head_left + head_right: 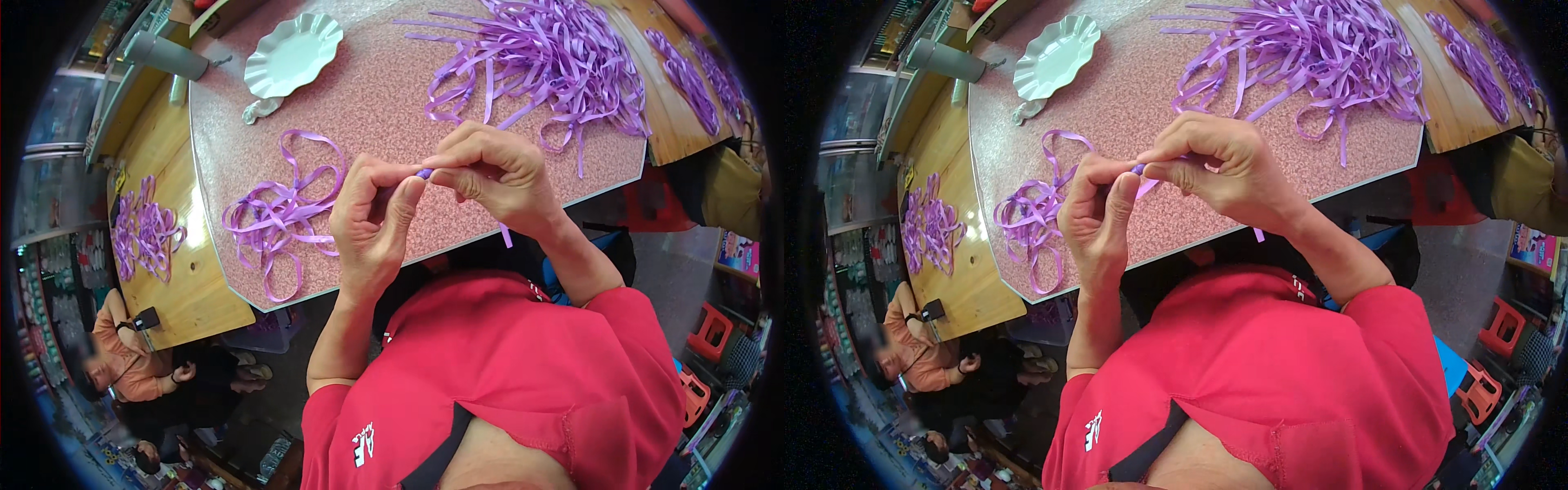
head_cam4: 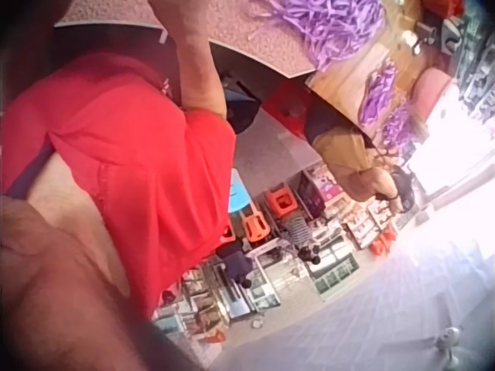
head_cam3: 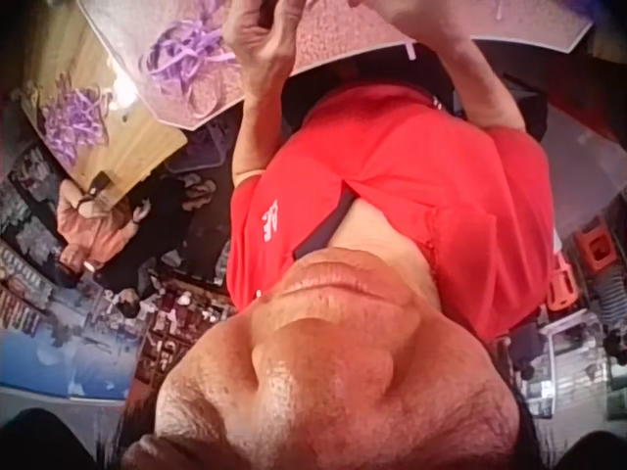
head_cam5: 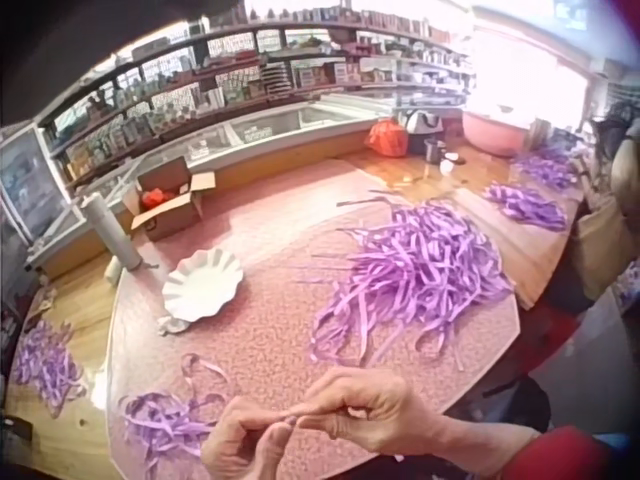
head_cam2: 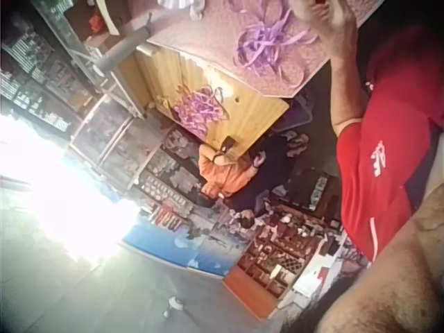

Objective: The person is tying knots in long purple plastic strips at a workbench.

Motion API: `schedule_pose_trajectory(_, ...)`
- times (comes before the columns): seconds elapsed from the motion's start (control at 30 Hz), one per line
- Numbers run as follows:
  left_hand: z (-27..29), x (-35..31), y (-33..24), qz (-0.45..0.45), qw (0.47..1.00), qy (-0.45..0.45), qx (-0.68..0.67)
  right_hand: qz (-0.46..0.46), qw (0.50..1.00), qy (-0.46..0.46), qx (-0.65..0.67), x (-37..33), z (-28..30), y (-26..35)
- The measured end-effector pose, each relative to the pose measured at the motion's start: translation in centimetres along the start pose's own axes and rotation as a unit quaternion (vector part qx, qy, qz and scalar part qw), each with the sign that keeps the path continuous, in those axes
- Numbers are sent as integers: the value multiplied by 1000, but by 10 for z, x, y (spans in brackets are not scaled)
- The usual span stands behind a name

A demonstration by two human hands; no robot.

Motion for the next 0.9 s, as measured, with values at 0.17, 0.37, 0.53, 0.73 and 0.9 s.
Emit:
schedule_pose_trajectory(0.17,2,-1,-1,23,999,23,-30,149,975,80,-141,9,4,13)
schedule_pose_trajectory(0.37,-3,0,7,82,989,9,-121,148,976,56,-149,9,1,-2)
schedule_pose_trajectory(0.53,4,8,16,135,981,10,-138,116,979,39,-164,7,1,-4)
schedule_pose_trajectory(0.73,80,16,9,-76,880,-145,445,63,989,77,-105,-5,54,23)
schedule_pose_trajectory(0.9,34,21,-46,-159,987,15,-23,77,888,330,312,-16,38,70)
Point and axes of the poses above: each hand's wrist, its own x-axis towards the middle knuckle, its own z-axis out of the back of the hand, y = z × x, the point moved 2 cm from there along x, towards the middle knuckle, and after that the axes turned 8 degrees about x, right-handed, at the moved point
